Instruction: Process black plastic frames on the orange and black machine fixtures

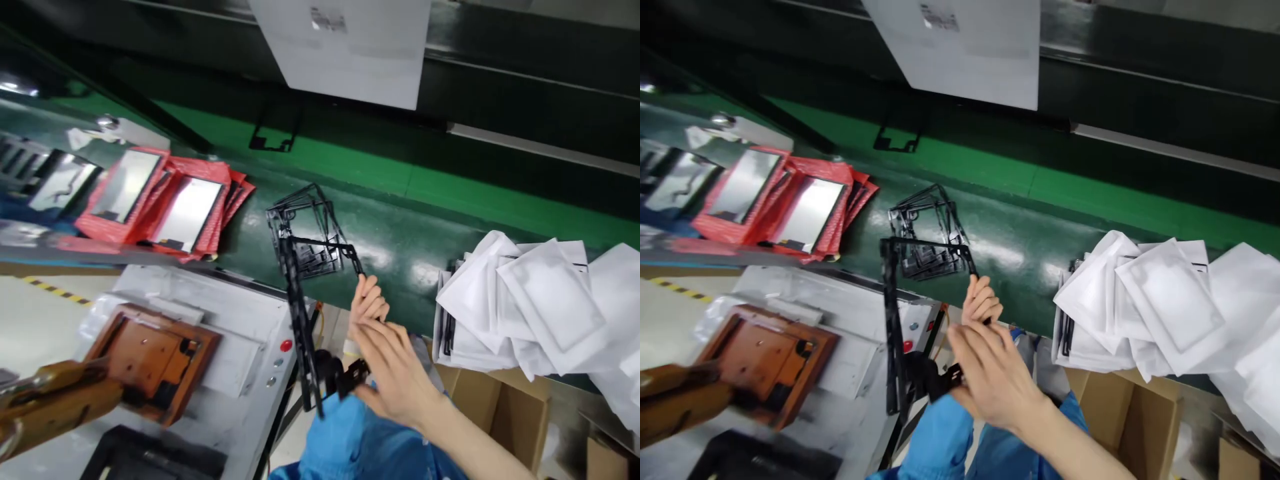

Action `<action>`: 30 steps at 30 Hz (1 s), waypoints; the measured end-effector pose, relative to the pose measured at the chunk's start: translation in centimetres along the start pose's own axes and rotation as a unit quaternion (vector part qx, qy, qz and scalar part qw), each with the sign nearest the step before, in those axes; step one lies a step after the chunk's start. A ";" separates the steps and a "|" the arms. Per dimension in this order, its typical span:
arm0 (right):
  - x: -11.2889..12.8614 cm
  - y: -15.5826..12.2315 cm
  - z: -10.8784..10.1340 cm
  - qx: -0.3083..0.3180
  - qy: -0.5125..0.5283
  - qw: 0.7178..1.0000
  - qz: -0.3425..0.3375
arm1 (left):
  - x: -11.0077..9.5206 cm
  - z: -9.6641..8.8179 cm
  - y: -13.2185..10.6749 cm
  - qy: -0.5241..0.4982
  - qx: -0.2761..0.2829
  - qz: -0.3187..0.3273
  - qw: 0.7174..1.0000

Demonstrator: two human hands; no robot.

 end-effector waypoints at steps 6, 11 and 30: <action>1.9 2.8 6.7 0.045 -0.112 0.987 -0.109 | 1.2 -0.3 -0.2 -0.034 0.088 -0.008 0.996; 1.5 1.4 6.4 0.029 -0.116 0.987 -0.111 | 0.8 0.0 -1.1 -0.080 0.170 -0.039 0.981; -15.3 1.7 9.8 -0.312 0.381 0.764 0.416 | -0.8 -6.7 -6.9 0.366 -0.138 0.193 0.900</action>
Point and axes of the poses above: each hand's wrist, its own y-axis towards the middle knuckle, its own z-axis out of the palm, x = y × z, the point moved 1 cm from there along y, towards the middle knuckle, and after that the axes turned 7 degrees about x, right-handed, at the moved point
